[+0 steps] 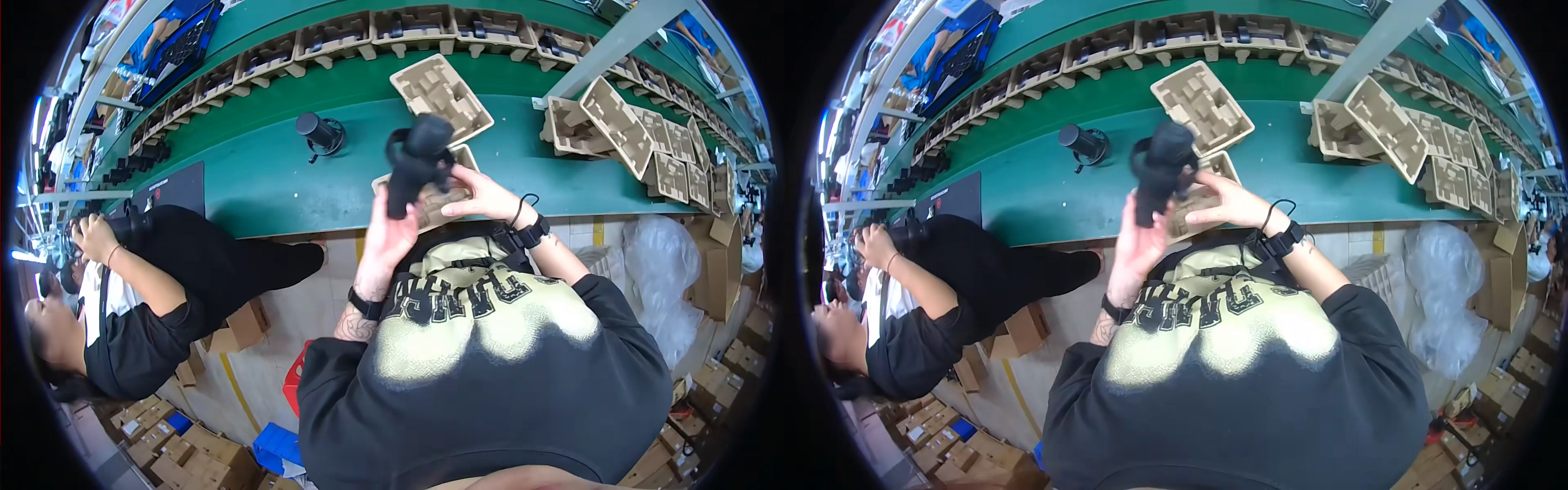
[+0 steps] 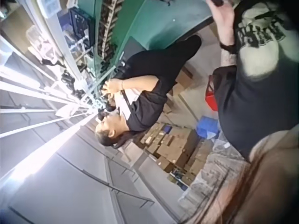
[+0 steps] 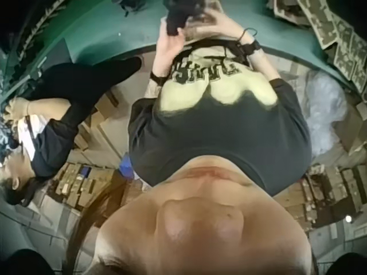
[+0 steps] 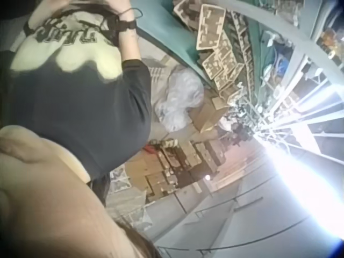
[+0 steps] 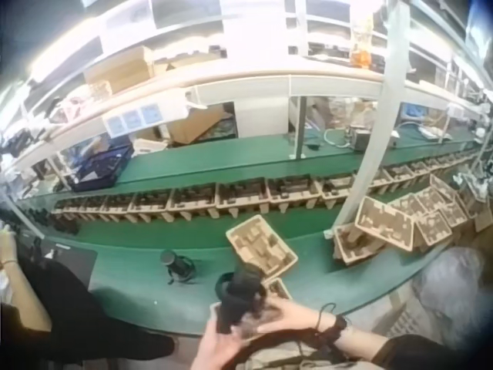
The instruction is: Packaging binocular-like optical components and adjusting their straps on an assembly line.
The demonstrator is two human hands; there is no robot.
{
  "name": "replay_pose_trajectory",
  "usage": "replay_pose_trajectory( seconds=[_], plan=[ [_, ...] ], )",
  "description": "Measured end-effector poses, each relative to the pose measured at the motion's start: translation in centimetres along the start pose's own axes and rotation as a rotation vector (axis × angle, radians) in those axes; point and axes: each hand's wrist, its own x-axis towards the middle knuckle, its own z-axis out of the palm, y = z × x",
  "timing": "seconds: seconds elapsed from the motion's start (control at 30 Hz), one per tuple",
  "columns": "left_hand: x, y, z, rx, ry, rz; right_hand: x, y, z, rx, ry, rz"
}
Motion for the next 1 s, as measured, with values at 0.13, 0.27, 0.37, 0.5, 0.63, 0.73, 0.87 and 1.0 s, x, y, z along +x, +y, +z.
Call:
replay_pose_trajectory(
  seconds=[0.13, 0.27, 0.37, 0.5, 0.63, 0.73, 0.87, 1.0],
  plan=[
    [0.3, -2.3, 0.4, -0.002, -0.281, -0.419, 0.8, 0.0, 2.5, 0.477, -0.016, -0.021],
    [0.8, -1.4, -2.7, 0.522, -0.487, -0.419, 0.5, -0.5, 1.4, 0.222, -0.114, 0.173],
    [-2.3, -0.7, -2.9, 1.094, -0.014, 0.318, -0.2, -3.1, -1.6, -0.380, 0.064, -0.064],
    [-5.1, 1.4, -1.7, 1.218, -0.146, 0.746, -0.7, -3.8, -3.3, 0.021, -0.410, 0.411],
    [-4.1, 0.1, -0.9, 1.418, 0.047, 0.500, 1.9, 1.1, -2.4, 0.445, -0.250, 0.565],
    [-2.1, -0.2, -3.0, 1.732, 0.292, 0.677, 3.3, 4.9, -1.7, 0.196, 0.217, 0.670],
    [-1.2, -1.1, -4.7, 1.905, 0.284, 0.964, 4.4, 4.0, -1.2, -0.238, 0.231, 0.755],
    [-1.7, -1.3, -3.0, 2.192, 0.446, 1.085, 5.2, 3.0, -1.2, -0.821, 0.325, 0.560]
  ],
)
